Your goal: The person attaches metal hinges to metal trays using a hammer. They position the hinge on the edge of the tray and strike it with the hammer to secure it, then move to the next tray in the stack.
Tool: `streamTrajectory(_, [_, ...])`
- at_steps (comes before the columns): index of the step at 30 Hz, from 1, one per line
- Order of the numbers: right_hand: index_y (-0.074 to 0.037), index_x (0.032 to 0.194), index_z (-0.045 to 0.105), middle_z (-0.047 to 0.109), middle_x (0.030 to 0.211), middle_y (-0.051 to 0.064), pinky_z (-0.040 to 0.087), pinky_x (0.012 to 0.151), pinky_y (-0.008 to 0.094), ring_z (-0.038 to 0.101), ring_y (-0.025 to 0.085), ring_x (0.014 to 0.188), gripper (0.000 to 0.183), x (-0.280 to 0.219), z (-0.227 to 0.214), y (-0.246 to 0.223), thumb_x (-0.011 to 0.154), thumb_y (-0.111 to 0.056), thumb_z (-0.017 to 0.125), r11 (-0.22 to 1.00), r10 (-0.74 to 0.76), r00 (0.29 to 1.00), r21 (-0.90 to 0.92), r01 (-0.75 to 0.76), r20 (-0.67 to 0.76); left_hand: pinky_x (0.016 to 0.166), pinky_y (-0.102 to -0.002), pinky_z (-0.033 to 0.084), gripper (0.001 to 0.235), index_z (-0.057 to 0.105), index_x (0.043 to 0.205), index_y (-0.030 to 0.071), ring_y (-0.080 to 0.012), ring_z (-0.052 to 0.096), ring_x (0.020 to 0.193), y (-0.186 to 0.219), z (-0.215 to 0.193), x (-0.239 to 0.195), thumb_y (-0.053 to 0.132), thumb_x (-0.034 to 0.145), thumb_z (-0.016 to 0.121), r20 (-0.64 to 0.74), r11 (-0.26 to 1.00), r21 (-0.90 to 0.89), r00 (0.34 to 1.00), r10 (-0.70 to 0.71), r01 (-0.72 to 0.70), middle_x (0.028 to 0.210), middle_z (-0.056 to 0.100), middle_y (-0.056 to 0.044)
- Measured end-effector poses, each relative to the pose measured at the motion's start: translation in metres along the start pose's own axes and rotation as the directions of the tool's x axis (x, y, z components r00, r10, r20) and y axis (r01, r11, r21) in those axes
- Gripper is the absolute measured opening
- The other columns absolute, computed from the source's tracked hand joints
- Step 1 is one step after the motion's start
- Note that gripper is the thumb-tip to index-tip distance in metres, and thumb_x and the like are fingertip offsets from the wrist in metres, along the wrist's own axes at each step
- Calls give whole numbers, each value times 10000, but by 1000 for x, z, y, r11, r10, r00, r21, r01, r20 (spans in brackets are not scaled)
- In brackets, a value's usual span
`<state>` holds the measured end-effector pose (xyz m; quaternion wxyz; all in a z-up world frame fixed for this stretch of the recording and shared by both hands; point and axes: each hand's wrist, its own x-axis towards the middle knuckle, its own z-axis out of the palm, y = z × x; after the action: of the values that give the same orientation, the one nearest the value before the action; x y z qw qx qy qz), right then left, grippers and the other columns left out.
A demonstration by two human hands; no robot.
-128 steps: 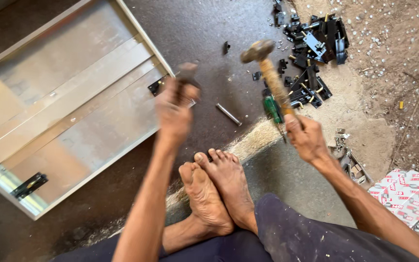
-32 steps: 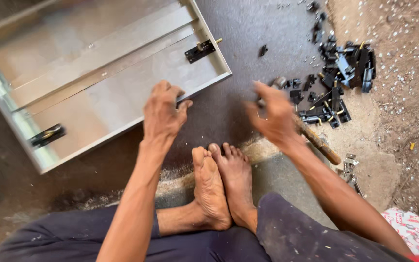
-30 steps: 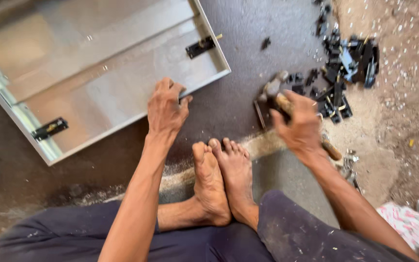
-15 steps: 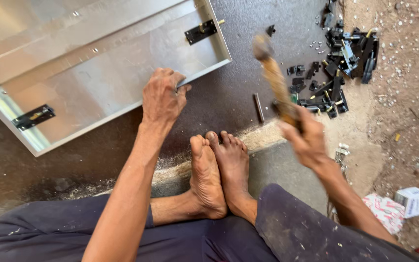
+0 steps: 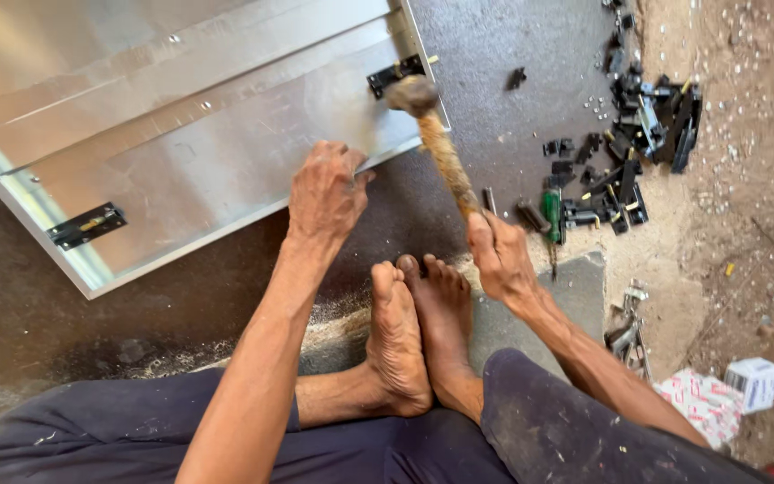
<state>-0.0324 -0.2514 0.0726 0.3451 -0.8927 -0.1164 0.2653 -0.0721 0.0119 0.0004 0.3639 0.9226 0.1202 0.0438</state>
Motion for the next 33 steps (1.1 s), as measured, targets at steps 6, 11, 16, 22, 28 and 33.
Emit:
streamTrajectory(6, [-57, 775, 529, 482, 578, -23, 367, 418, 283, 451, 76, 484, 538, -11, -1, 14, 1110, -460, 404, 990, -83, 996, 108, 85, -22, 788, -365, 608, 178, 755, 987, 39, -268, 679, 954, -4, 6, -4, 157, 866, 811, -21, 1000, 1, 1000, 19, -19, 1006, 717, -139])
streamTrajectory(11, [-112, 745, 516, 475, 535, -24, 357, 371, 275, 436, 71, 428, 538, -7, 1, 25, 1095, -489, 356, 993, -114, 993, 35, 114, -13, 802, -369, 605, 203, 769, 976, 52, -267, 683, 956, -5, 4, -3, 158, 812, 826, -55, 999, 16, 997, 47, -46, 982, 722, -124])
streamTrajectory(16, [-116, 759, 505, 428, 508, -19, 295, 342, 293, 369, 95, 390, 559, 0, 4, 26, 1082, -525, 303, 988, -146, 989, -44, 145, -15, 723, -361, 596, 203, 772, 1038, 57, -241, 658, 841, -5, 5, -1, 186, 888, 820, 63, 999, -19, 997, -38, 39, 906, 714, -107])
streamTrajectory(22, [-104, 775, 539, 452, 542, -14, 322, 309, 300, 386, 92, 404, 539, -6, -2, 6, 1078, -491, 318, 996, -88, 996, 12, 88, -29, 652, -330, 553, 160, 767, 874, 64, -191, 691, 735, -12, -36, 53, 199, 857, 851, -43, 889, -459, 999, -3, -17, 825, 744, -100])
streamTrajectory(28, [3, 915, 558, 460, 569, 14, 316, 427, 305, 414, 88, 470, 554, -7, -14, -7, 1111, -468, 341, 951, -296, 946, 57, 305, -132, 539, -290, 563, 201, 761, 700, 85, -161, 711, 558, -35, -39, 142, 142, 640, 945, -15, 937, -331, 992, -124, 112, 650, 738, -63])
streamTrajectory(33, [-8, 816, 567, 540, 636, 3, 418, 487, 252, 504, 83, 554, 559, -5, -6, 1, 1167, -416, 417, 993, -114, 993, 3, 114, -34, 607, -321, 575, 278, 757, 676, 72, -205, 725, 611, -28, -45, 148, 177, 566, 990, 52, 954, -220, 979, -196, 203, 693, 749, -97])
